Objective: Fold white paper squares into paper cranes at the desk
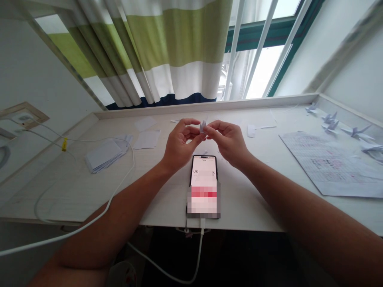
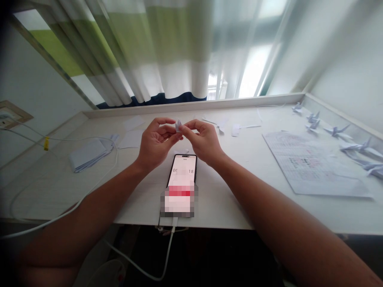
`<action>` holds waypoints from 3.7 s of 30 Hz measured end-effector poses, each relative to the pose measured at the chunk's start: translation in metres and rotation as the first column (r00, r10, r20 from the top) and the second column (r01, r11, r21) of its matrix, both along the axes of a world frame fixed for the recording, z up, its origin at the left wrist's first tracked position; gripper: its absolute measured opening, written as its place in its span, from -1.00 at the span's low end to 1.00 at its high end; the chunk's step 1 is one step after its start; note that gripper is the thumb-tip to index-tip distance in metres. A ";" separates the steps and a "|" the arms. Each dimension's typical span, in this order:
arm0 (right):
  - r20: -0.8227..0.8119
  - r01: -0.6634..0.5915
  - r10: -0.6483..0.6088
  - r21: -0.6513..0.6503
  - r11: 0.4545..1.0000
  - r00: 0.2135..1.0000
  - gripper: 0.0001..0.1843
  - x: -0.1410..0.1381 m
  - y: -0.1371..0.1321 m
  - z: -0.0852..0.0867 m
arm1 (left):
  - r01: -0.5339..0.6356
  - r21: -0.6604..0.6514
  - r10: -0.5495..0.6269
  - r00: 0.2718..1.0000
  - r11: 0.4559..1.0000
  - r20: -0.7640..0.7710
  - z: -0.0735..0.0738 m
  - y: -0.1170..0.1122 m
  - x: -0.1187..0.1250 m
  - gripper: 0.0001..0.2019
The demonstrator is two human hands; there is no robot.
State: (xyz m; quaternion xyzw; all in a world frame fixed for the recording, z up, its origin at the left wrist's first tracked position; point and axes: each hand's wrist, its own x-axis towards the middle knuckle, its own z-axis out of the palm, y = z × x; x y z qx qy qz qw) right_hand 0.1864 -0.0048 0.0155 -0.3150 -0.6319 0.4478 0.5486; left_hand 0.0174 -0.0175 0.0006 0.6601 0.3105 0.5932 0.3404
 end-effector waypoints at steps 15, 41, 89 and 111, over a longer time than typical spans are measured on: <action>-0.093 -0.066 0.054 -0.126 0.990 0.994 -0.59 -0.002 -0.001 -0.001 | -0.040 -0.106 0.045 0.998 0.994 0.047 0.003 -0.001 0.003 -0.66; -0.087 -0.039 0.034 -0.056 0.998 0.996 -0.55 -0.004 -0.003 0.000 | 0.017 -0.151 0.001 0.993 0.988 0.118 0.011 -0.005 0.004 -0.63; -0.141 -0.478 0.460 -0.364 0.799 0.877 -0.61 0.029 0.027 -0.009 | 0.049 0.193 0.008 0.959 0.980 -0.283 0.003 0.001 -0.009 -0.91; -0.106 -0.295 0.276 -0.276 0.915 0.955 -0.83 0.013 0.017 -0.012 | -0.009 -0.186 0.048 0.977 0.983 0.208 0.000 0.001 0.005 -0.72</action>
